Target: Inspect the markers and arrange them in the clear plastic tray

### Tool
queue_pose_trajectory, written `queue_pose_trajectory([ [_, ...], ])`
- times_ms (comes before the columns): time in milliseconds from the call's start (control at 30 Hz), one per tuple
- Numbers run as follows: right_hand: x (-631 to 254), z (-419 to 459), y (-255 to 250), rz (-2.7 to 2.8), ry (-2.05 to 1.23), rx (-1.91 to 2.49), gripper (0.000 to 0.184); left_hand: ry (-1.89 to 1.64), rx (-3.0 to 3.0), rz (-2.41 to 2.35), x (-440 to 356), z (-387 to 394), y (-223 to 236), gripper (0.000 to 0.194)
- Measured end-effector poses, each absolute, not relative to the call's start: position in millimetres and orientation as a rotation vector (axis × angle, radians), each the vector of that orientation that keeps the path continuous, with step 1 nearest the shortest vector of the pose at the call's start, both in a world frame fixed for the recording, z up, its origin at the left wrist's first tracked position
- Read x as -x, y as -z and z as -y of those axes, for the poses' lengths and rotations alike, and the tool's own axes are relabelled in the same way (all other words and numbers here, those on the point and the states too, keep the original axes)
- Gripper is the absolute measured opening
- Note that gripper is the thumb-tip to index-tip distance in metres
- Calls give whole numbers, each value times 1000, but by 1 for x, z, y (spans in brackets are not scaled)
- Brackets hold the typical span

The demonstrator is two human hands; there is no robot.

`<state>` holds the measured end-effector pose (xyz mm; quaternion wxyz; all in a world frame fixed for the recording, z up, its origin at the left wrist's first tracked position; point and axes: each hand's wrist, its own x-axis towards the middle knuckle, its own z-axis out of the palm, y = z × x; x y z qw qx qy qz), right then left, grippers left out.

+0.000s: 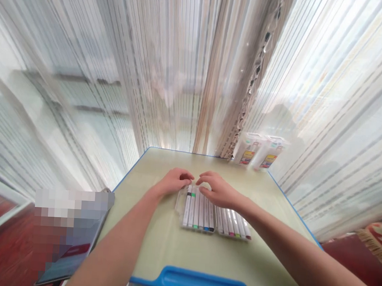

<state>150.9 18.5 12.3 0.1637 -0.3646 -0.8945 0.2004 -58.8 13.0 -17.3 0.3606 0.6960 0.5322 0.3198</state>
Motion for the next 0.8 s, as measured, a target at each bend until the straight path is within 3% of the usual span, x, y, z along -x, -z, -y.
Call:
queue_pose_trajectory([
  [400,-119,-25,-7,2631,-538,1047,24,-938,-1614,-1182,59,-17,24,17],
  [800,-116,-28,-4,2629,-491,1114,23,-924,-1684,-1263,60,-23,33,22],
])
